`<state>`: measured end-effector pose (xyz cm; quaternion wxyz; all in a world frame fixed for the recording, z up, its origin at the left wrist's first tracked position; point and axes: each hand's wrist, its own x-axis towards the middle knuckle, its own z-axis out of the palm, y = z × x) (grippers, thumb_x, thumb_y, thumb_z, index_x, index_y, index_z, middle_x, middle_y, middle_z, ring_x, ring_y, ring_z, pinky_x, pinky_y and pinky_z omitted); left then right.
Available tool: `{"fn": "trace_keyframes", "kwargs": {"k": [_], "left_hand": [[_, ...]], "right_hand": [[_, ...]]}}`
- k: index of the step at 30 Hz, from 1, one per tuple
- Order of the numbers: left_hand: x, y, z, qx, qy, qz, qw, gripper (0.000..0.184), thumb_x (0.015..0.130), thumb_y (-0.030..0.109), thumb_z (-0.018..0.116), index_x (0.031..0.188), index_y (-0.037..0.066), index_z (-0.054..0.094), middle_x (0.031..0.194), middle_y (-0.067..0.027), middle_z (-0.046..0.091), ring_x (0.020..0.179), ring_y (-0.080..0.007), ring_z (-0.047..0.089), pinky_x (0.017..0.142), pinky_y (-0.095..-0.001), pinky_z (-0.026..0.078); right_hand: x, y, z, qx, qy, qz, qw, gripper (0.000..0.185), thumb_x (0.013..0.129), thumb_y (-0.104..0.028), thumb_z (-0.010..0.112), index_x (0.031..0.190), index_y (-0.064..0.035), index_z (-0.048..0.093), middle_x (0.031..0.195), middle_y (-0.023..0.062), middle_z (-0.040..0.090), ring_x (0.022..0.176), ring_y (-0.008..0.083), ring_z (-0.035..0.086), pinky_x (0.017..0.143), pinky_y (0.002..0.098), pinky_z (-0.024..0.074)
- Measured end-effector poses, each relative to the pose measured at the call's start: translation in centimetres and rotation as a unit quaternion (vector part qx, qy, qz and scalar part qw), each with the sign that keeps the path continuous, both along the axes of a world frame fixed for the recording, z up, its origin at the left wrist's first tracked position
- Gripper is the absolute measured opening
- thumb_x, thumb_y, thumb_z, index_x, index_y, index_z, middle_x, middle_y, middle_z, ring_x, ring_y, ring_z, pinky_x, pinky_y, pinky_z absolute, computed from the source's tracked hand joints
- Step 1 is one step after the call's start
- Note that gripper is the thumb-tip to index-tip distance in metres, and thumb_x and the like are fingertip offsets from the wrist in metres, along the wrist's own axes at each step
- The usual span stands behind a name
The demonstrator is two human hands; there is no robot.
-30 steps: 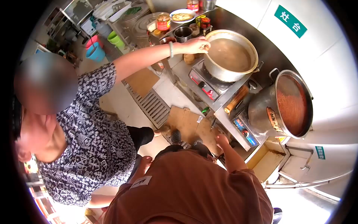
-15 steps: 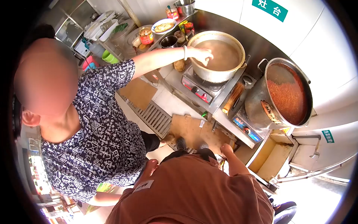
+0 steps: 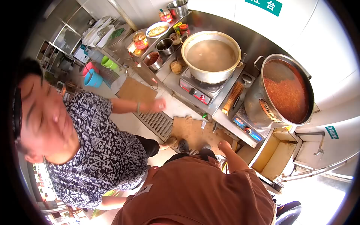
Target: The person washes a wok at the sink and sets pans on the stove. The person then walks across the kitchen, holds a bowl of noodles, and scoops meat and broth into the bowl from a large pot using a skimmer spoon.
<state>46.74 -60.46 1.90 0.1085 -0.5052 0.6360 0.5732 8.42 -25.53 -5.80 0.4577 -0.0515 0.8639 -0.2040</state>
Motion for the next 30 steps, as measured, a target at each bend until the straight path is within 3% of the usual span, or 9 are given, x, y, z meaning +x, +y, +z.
{"fn": "trace_keyframes", "kwargs": {"k": [8,15,18,20,21,22,23,27,30], "left_hand": [[0.1,-1.3,-4.0,-0.172,-0.004,-0.161,0.972,0.027,0.079,0.024,0.054,0.062,0.002,0.052,0.057,-0.0094,0.048,0.056,-0.0152,0.043,0.055,-0.036,0.037],[0.1,-3.7,-7.5,-0.161,-0.032,-0.222,0.961,0.033,0.081,0.032,0.054,0.075,0.001,0.062,0.072,-0.0159,0.061,0.065,-0.0248,0.057,0.065,-0.0369,0.045],[0.2,-4.1,-8.6,-0.256,-0.021,-0.289,0.922,0.034,0.081,0.036,0.057,0.086,0.004,0.068,0.086,-0.0191,0.065,0.082,-0.0349,0.063,0.071,-0.0414,0.048],[0.2,-3.5,-10.2,-0.323,0.008,-0.34,0.883,0.032,0.08,0.033,0.053,0.079,0.004,0.065,0.081,-0.0199,0.063,0.078,-0.0366,0.061,0.069,-0.0449,0.046],[0.0,-3.6,-10.3,-0.384,0.037,-0.404,0.829,0.031,0.08,0.03,0.05,0.072,0.003,0.063,0.076,-0.0208,0.062,0.075,-0.0384,0.059,0.068,-0.0483,0.045],[-1.6,-2.3,-7.7,-0.305,-0.036,-0.282,0.909,0.033,0.081,0.031,0.049,0.074,0.003,0.064,0.078,-0.0213,0.062,0.077,-0.0385,0.059,0.069,-0.0483,0.045],[-6.7,-0.2,3.0,-0.212,-0.069,-0.226,0.948,0.033,0.081,0.031,0.048,0.077,0.003,0.065,0.081,-0.0211,0.063,0.079,-0.0394,0.059,0.073,-0.0471,0.046],[-8.1,-2.8,0.1,-0.21,-0.114,-0.286,0.928,0.033,0.078,0.031,0.053,0.078,0.0,0.065,0.079,-0.0224,0.061,0.081,-0.0364,0.06,0.073,-0.0425,0.047],[-9.0,-2.8,1.1,-0.242,-0.074,-0.257,0.933,0.035,0.078,0.03,0.05,0.081,-0.001,0.066,0.088,-0.0235,0.064,0.087,-0.0389,0.06,0.08,-0.0463,0.047]], "right_hand": [[-0.1,1.5,-0.9,0.027,0.052,-0.013,0.998,0.025,0.081,-0.027,0.051,0.087,-0.0054,0.063,0.076,0.0168,0.063,0.067,0.0292,0.064,0.059,0.0376,0.0501],[-0.9,2.0,-4.8,0.013,0.092,0.26,0.961,0.026,0.08,-0.02,0.05,0.089,-0.0038,0.068,0.096,0.0191,0.065,0.089,0.0375,0.062,0.078,0.045,0.05],[-1.2,0.7,2.6,0.058,0.044,0.053,0.996,0.023,0.079,-0.014,0.051,0.087,-0.0046,0.07,0.096,0.0171,0.065,0.092,0.0352,0.062,0.08,0.0431,0.051],[-1.6,2.6,-2.8,0.079,0.132,0.41,0.899,0.024,0.079,-0.016,0.052,0.091,-0.0048,0.069,0.099,0.0166,0.065,0.098,0.0342,0.06,0.081,0.0432,0.0504],[-1.2,2.7,-2.2,0.044,0.093,0.119,0.988,0.029,0.081,-0.027,0.054,0.092,-0.004,0.068,0.105,0.0172,0.064,0.102,0.0348,0.059,0.083,0.0443,0.0482],[-1.5,0.9,7.4,0.046,0.069,0.023,0.996,0.039,0.082,-0.039,0.055,0.094,-0.0039,0.067,0.108,0.0188,0.062,0.103,0.0363,0.058,0.085,0.0454,0.046],[-0.9,2.1,2.8,0.015,0.14,-0.015,0.99,0.046,0.084,-0.045,0.052,0.096,-0.0034,0.067,0.107,0.0193,0.062,0.102,0.0364,0.058,0.085,0.0445,0.0451],[-1.2,2.8,-2.7,-0.019,-0.017,-0.15,0.988,0.037,0.088,-0.039,0.05,0.079,-0.0045,0.059,0.062,0.0109,0.056,0.046,0.0228,0.054,0.044,0.0358,0.0455],[-0.9,2.5,0.4,-0.007,-0.114,-0.185,0.976,0.024,0.087,-0.028,0.052,0.082,-0.0052,0.057,0.063,0.0068,0.055,0.045,0.0195,0.054,0.039,0.0323,0.0444]]}}
